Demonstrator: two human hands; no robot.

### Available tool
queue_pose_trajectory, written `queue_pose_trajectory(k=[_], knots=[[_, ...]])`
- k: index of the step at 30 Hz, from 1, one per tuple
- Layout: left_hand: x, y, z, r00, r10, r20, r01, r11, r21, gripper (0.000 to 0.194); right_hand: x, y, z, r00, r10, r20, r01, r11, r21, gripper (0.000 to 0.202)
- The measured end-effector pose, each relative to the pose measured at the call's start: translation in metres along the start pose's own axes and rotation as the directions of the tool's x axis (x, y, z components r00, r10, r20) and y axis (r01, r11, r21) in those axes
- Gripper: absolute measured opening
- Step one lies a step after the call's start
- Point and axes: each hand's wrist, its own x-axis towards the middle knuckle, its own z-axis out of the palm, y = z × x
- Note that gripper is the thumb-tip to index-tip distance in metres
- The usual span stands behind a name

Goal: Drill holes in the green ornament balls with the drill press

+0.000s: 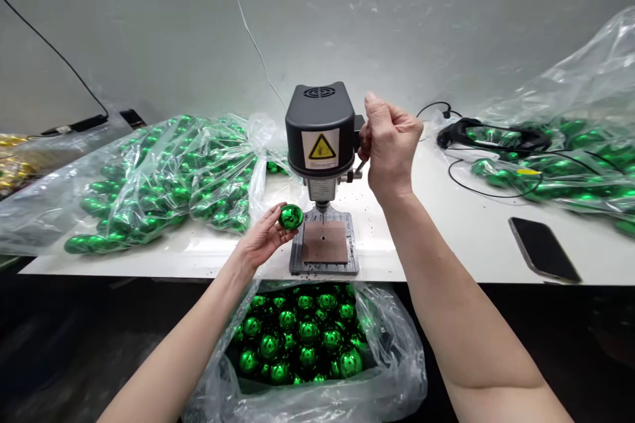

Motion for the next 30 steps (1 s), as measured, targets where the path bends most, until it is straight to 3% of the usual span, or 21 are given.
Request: queue_pose_trajectory(k=[4, 8, 13, 18, 26, 30], knots=[[0.003, -0.029, 0.005, 0.991, 0.136, 0.015, -0.137, 0.979, 0.152, 0.068, 0.001, 0.000, 0.001, 1.000, 0.002, -0.010, -0.002, 1.000, 0.005, 0.048], [0.015, -0.045, 0.011, 0.979, 0.201, 0.043, -0.205, 0.940, 0.271, 0.062, 0.002, -0.001, 0.001, 1.000, 0.003, 0.005, -0.003, 1.000, -0.008, 0.048], [0.027, -0.055, 0.016, 0.965, 0.249, 0.086, -0.263, 0.896, 0.357, 0.056, 0.004, 0.003, -0.001, 1.000, 0.005, 0.014, -0.004, 0.997, -0.078, 0.052], [0.035, -0.062, 0.017, 0.933, 0.287, 0.215, -0.357, 0.806, 0.472, 0.053, 0.005, 0.005, -0.002, 0.999, -0.004, 0.036, 0.008, 0.993, -0.114, 0.054], [0.036, -0.069, 0.014, 0.851, 0.385, 0.357, -0.524, 0.575, 0.628, 0.052, 0.003, 0.000, 0.001, 1.000, -0.022, 0.021, 0.024, 0.995, -0.102, 0.057], [0.033, -0.074, 0.014, 0.816, 0.420, 0.397, -0.577, 0.546, 0.608, 0.053, 0.003, 0.001, -0.001, 0.999, -0.022, 0.026, 0.025, 0.992, -0.123, 0.059]])
